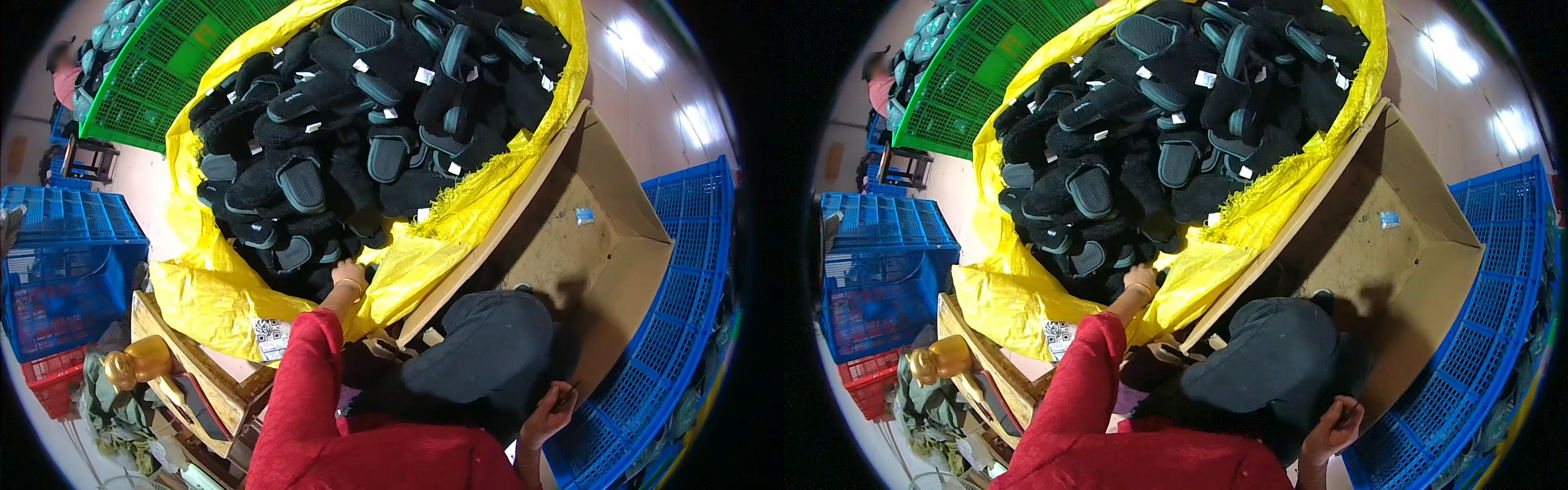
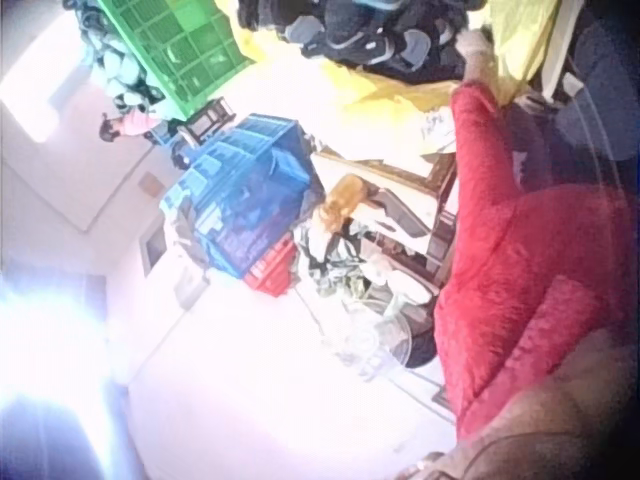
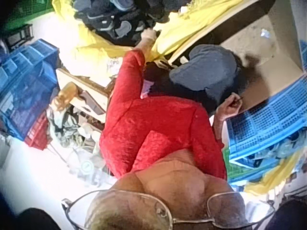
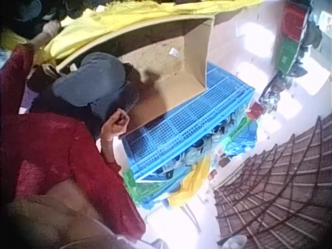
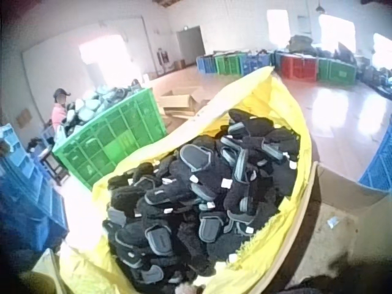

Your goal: The person trims excess fabric from black slippers using scissors. They pick up each slipper from a yellow sack, cut the edges, and place the finished slippers into a blue crate.

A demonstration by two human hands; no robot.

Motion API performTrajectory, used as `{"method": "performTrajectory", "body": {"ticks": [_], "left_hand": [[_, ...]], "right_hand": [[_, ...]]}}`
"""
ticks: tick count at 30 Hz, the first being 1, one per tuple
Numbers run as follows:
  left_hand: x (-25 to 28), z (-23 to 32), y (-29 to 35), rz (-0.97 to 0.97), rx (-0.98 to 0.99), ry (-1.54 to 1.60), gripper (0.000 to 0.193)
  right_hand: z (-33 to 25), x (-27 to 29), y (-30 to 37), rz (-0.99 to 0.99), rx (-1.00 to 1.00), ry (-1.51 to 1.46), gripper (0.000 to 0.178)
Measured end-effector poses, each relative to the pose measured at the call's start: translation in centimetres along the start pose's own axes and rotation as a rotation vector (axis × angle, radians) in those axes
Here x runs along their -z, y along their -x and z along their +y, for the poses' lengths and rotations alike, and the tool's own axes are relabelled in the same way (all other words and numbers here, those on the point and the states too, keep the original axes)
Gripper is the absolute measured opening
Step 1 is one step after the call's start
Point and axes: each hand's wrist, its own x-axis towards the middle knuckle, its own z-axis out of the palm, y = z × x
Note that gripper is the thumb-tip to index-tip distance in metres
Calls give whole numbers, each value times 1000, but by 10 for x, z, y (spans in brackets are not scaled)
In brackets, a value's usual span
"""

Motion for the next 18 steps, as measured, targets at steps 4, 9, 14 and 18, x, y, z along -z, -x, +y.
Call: {"method": "performTrajectory", "body": {"ticks": [4, 9, 14, 18], "left_hand": [[79, -29, 16, 516, -70, 455, 57], [185, -44, 101, 460, -576, 1444, 42], [240, -8, 204, 496, -1157, 1580, 29], [229, 31, 248, 321, -1520, 1610, 18]], "right_hand": [[-10, 1, -2, -35, -111, -101, 9], [-18, 12, -14, -179, -174, -228, 18], [-46, 31, -26, -217, -458, -479, 23], [-70, 30, -36, -355, -376, -637, 29]]}}
